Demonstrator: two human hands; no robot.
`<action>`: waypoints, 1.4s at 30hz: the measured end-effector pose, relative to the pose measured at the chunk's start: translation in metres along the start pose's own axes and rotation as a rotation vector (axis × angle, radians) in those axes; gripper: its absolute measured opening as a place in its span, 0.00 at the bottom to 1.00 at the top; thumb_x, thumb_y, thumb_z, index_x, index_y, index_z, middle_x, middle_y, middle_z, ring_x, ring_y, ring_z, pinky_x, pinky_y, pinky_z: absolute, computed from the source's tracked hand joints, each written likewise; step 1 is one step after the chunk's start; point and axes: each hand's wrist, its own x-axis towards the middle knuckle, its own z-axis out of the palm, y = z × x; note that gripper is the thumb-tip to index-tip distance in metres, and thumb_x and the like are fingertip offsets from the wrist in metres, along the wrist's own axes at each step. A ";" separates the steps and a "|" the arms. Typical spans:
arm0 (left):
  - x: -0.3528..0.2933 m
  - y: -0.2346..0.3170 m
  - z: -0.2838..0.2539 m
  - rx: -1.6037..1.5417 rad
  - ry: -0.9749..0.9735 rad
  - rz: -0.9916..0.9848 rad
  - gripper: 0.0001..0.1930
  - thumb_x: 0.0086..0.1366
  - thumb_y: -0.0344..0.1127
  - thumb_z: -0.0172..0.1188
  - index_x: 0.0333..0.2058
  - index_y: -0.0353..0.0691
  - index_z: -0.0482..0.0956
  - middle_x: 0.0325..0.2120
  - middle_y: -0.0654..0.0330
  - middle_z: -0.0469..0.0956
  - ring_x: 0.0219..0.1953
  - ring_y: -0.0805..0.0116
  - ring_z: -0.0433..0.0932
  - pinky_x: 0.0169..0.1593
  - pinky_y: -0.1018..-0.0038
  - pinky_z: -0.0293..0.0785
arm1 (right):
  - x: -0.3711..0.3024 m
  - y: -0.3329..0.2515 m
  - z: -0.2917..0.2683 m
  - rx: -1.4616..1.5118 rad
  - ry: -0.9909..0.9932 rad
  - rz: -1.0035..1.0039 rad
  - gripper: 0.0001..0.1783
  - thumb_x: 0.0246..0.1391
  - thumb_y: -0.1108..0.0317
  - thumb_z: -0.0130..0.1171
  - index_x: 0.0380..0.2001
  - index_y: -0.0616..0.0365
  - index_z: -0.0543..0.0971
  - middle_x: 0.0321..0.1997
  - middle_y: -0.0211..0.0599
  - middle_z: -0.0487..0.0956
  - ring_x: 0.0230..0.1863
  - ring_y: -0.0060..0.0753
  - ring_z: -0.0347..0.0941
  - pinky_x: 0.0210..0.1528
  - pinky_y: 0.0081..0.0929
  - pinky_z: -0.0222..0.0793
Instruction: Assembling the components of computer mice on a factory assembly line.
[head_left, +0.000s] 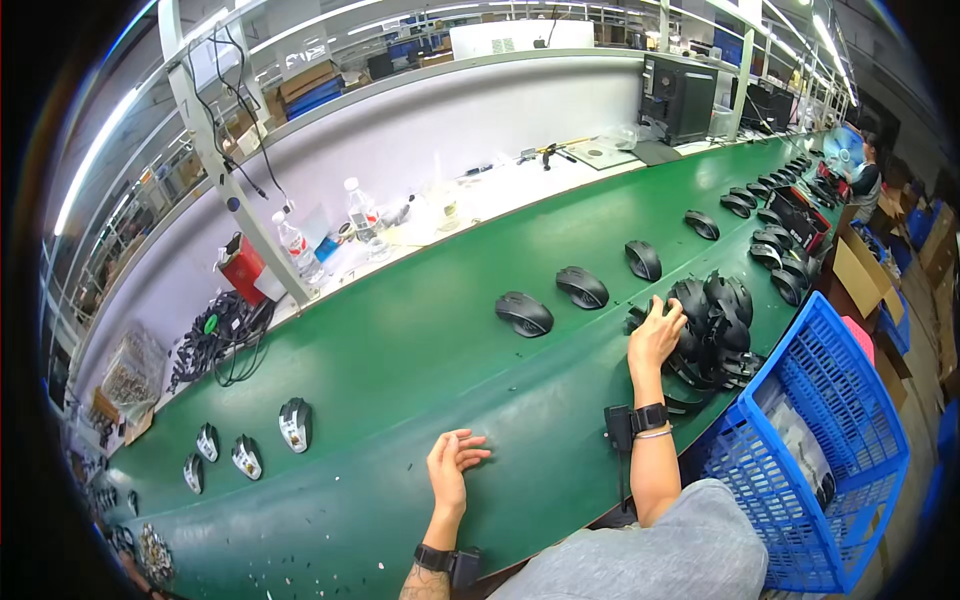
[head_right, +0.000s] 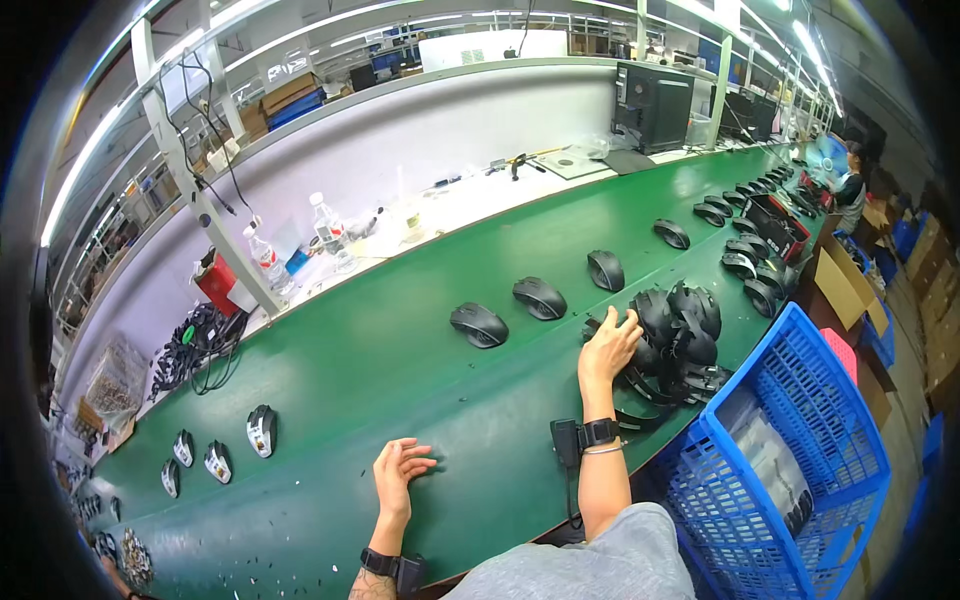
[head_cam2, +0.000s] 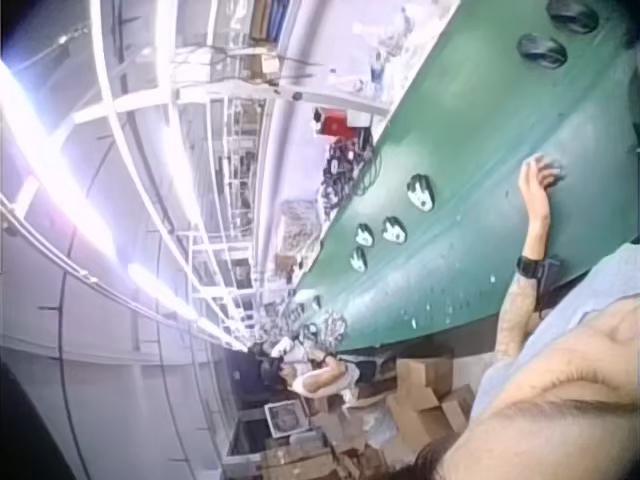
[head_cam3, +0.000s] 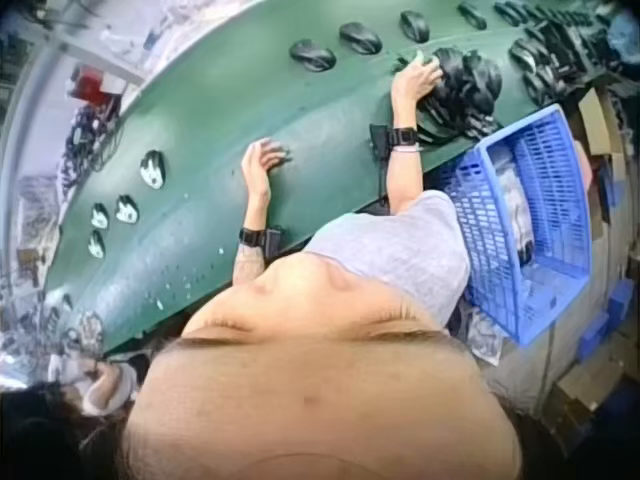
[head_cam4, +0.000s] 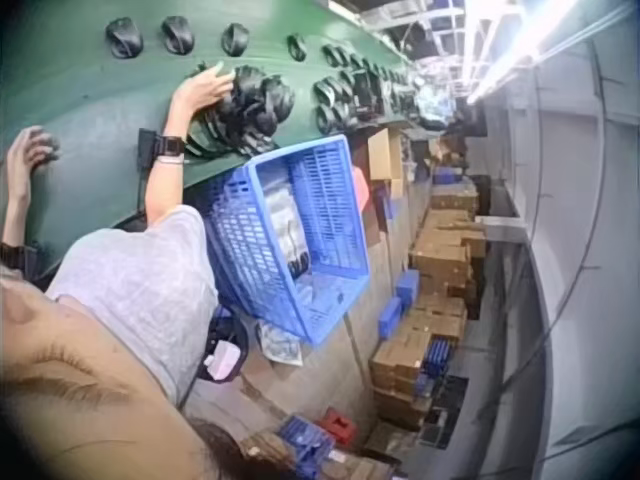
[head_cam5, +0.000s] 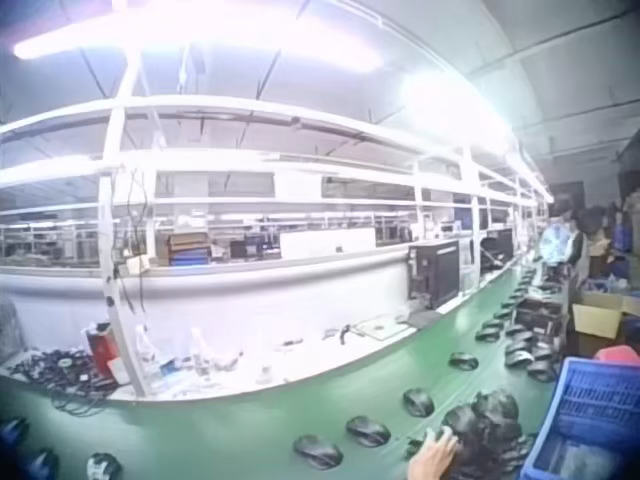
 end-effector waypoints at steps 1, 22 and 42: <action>0.000 -0.002 0.003 0.006 -0.007 0.004 0.15 0.67 0.41 0.43 0.40 0.34 0.71 0.33 0.52 0.78 0.29 0.68 0.79 0.33 0.80 0.71 | 0.003 0.004 0.000 0.039 -0.033 0.013 0.22 0.41 0.79 0.55 0.45 0.57 0.72 0.50 0.40 0.65 0.49 0.45 0.63 0.49 0.39 0.63; 0.009 -0.014 -0.002 -0.029 0.134 0.272 0.09 0.65 0.35 0.50 0.38 0.34 0.68 0.31 0.59 0.74 0.27 0.72 0.77 0.31 0.80 0.74 | -0.116 -0.113 -0.066 1.412 -1.235 -0.557 0.22 0.43 0.82 0.56 0.46 0.59 0.74 0.41 0.37 0.75 0.37 0.28 0.72 0.40 0.25 0.70; 0.040 0.033 -0.017 0.120 0.091 0.176 0.14 0.66 0.41 0.47 0.36 0.35 0.74 0.31 0.61 0.74 0.36 0.71 0.75 0.37 0.73 0.74 | -0.111 -0.112 -0.078 1.213 -0.857 -0.773 0.37 0.37 0.76 0.64 0.55 0.53 0.66 0.50 0.45 0.69 0.50 0.47 0.66 0.51 0.36 0.65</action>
